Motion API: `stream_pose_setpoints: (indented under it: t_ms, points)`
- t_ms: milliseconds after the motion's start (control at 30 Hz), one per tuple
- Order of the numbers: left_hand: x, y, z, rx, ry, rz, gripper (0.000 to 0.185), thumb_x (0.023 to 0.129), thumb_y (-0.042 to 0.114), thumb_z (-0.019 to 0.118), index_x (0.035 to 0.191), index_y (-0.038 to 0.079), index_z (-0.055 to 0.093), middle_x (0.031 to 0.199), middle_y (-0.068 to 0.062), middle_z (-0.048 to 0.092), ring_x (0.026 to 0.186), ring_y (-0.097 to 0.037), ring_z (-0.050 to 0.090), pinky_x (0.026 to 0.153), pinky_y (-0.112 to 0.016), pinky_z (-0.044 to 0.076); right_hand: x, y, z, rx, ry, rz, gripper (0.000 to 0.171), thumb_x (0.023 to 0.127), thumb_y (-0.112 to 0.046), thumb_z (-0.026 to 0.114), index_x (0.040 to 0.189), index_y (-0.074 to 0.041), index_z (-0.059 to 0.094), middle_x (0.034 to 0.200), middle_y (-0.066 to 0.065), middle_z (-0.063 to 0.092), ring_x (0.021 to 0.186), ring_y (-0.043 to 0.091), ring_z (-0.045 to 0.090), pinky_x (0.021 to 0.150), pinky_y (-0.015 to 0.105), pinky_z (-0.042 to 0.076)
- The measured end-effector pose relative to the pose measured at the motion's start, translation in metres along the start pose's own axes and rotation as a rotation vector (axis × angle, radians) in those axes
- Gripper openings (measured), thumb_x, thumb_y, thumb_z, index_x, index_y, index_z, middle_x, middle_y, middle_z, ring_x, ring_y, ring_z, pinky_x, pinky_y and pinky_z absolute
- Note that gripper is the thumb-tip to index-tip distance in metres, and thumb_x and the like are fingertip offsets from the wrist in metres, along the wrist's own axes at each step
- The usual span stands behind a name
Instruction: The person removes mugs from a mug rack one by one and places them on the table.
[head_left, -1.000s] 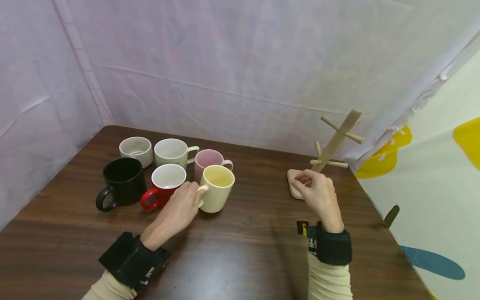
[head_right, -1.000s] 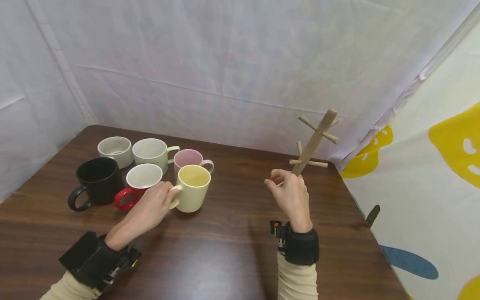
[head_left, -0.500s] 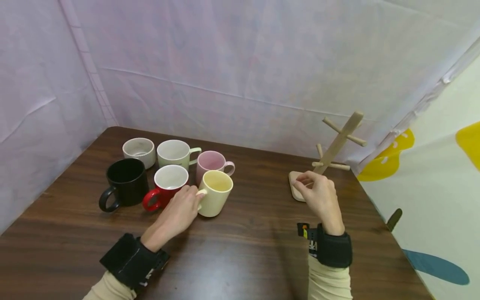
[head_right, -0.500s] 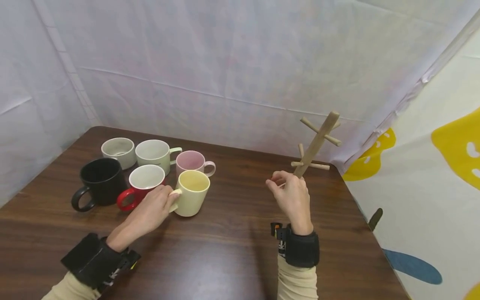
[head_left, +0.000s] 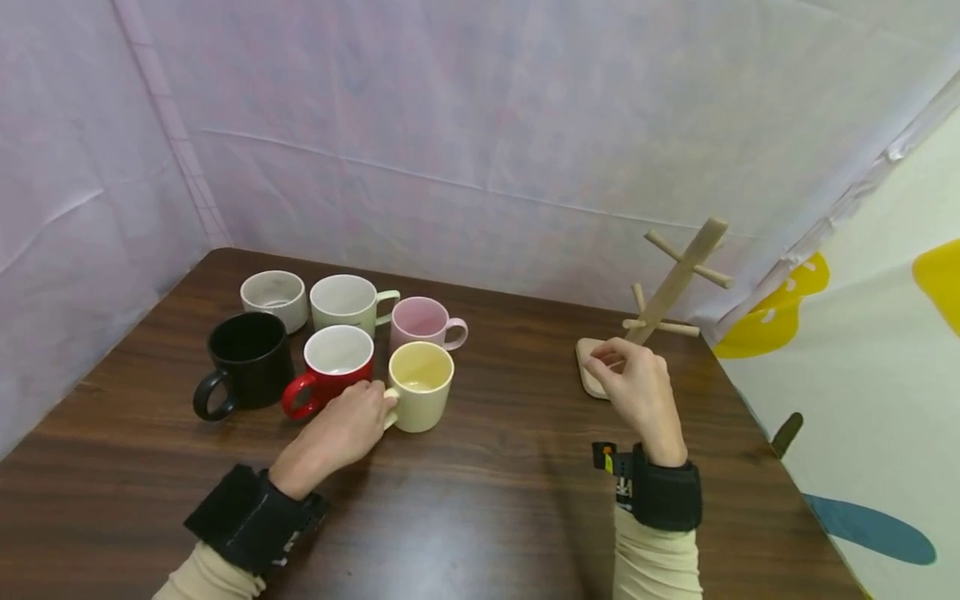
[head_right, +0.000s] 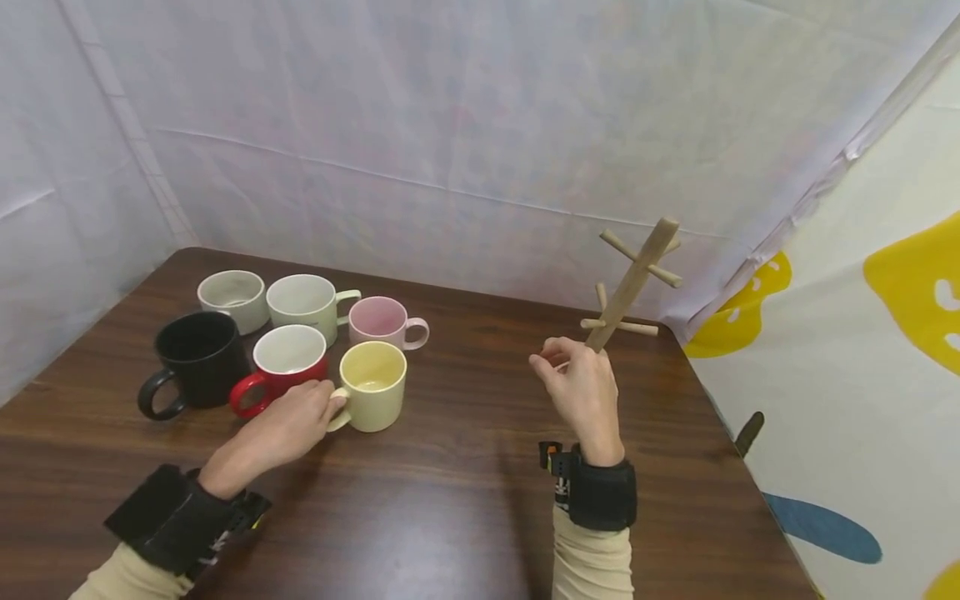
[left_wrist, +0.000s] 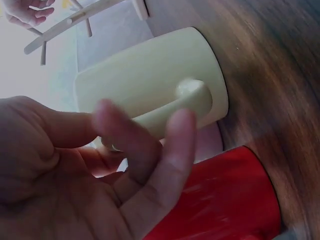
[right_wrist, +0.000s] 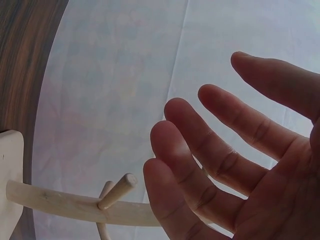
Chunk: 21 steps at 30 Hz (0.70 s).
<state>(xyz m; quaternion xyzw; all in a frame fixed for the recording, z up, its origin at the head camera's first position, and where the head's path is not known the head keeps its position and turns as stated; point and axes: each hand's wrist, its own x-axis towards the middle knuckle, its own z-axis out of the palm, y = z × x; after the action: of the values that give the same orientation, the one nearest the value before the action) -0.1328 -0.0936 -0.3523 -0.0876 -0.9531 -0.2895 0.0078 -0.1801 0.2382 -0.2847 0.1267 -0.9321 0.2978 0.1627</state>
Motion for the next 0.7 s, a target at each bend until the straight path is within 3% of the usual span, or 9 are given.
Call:
stream_pose_setpoints:
  t_ms: [200, 700]
  points:
    - [0.0018, 0.0013, -0.0032, 0.04, -0.044, 0.002, 0.02, 0.103, 0.014, 0.059, 0.089, 0.0, 0.058, 0.076, -0.01, 0.05, 0.07, -0.025, 0.051, 0.064, -0.039, 0.05, 0.0002, 0.0011, -0.0003, 0.003, -0.003, -0.008, 0.015, 0.097, -0.011, 0.069, 0.101, 0.004, 0.072, 0.097, 0.021, 0.073, 0.088, 0.039, 0.07, 0.076, 0.053, 0.055]
    - [0.0031, -0.0005, -0.0047, 0.041, -0.056, 0.011, 0.022, 0.102, 0.013, 0.06, 0.081, 0.005, 0.057, 0.071, -0.006, 0.048, 0.065, -0.022, 0.05, 0.061, -0.037, 0.048, 0.0007, 0.0014, 0.0004, -0.002, 0.003, -0.018, 0.014, 0.096, -0.01, 0.07, 0.098, 0.004, 0.073, 0.094, 0.02, 0.073, 0.087, 0.039, 0.07, 0.075, 0.053, 0.055]
